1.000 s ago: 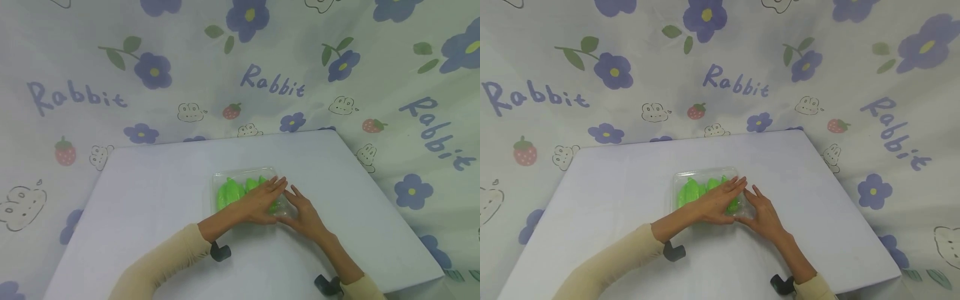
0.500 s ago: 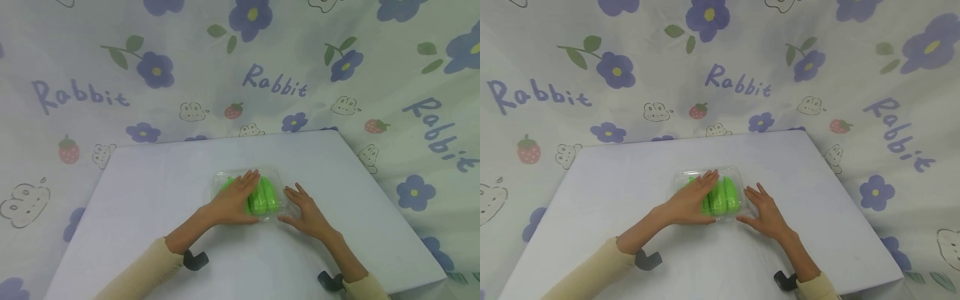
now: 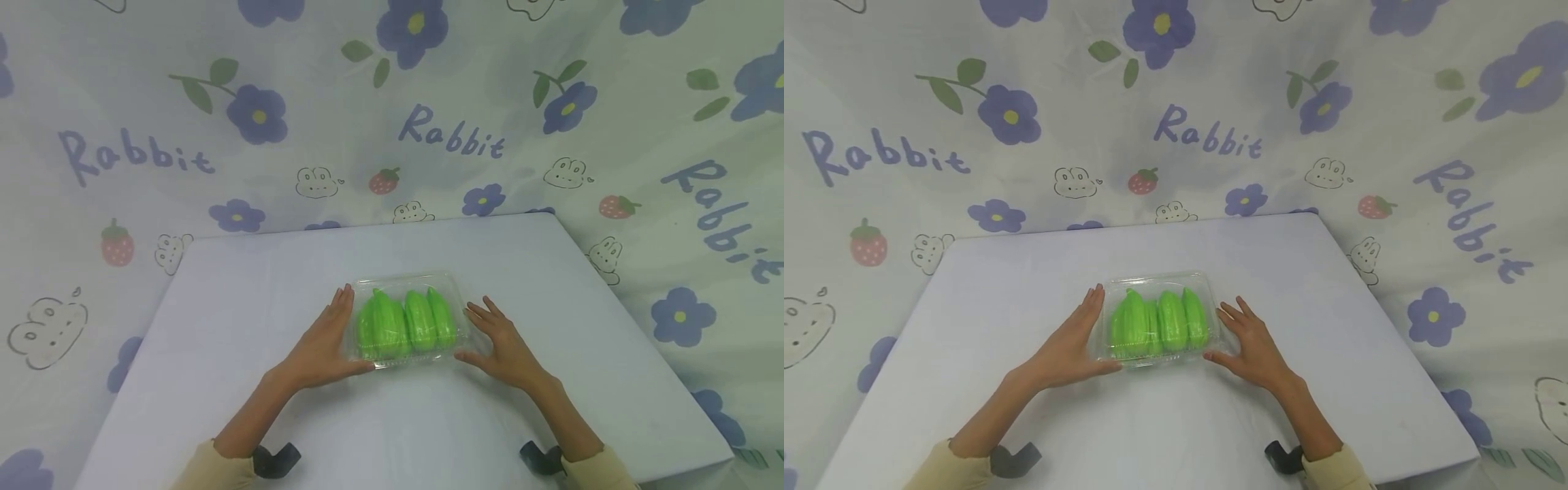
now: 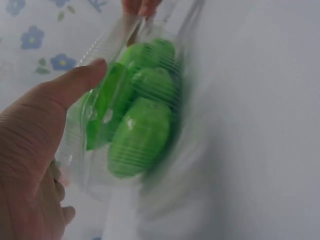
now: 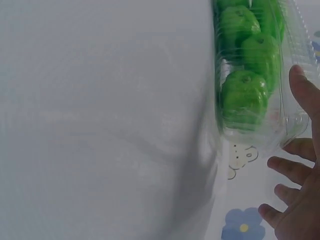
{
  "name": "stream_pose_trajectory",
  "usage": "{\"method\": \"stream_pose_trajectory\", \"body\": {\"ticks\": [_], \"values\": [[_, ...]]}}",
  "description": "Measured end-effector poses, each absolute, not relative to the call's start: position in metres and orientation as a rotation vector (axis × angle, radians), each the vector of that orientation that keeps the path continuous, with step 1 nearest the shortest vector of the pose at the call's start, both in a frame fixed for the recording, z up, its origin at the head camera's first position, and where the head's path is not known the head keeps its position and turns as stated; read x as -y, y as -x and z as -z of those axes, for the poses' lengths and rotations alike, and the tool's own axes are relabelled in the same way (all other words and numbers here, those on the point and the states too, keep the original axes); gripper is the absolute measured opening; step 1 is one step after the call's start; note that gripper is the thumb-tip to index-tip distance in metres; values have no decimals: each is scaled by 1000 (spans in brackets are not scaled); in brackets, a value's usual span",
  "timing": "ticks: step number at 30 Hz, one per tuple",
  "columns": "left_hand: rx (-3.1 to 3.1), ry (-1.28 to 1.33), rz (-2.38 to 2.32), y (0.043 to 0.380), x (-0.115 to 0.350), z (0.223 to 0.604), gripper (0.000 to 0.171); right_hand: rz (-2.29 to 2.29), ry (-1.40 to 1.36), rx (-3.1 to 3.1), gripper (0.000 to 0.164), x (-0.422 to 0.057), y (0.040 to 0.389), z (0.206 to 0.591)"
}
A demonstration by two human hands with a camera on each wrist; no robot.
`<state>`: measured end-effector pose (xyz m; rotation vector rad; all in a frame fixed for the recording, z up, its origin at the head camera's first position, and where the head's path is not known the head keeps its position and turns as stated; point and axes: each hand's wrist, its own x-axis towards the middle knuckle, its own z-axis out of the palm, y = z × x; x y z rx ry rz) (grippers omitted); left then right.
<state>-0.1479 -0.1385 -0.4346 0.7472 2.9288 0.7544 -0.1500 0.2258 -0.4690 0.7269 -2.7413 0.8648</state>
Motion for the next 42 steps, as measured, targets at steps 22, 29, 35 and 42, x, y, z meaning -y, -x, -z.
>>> {"method": "stream_pose_trajectory", "body": {"ticks": [22, 29, 35, 42], "values": [[-2860, -647, -965, 145, 154, 462, 131, -862, -756, 2793, 81, -234, 160, 442], [-2837, -610, -962, 145, 153, 467, 128, -878, -741, 2802, 75, -237, 171, 423], [-2807, -579, -946, 145, 152, 467, 125, -988, -716, 2763, 61, -237, 189, 406], [-2758, -547, -967, 145, 152, 469, 122, -1083, -700, 2670, 36, -234, 214, 396]]}}
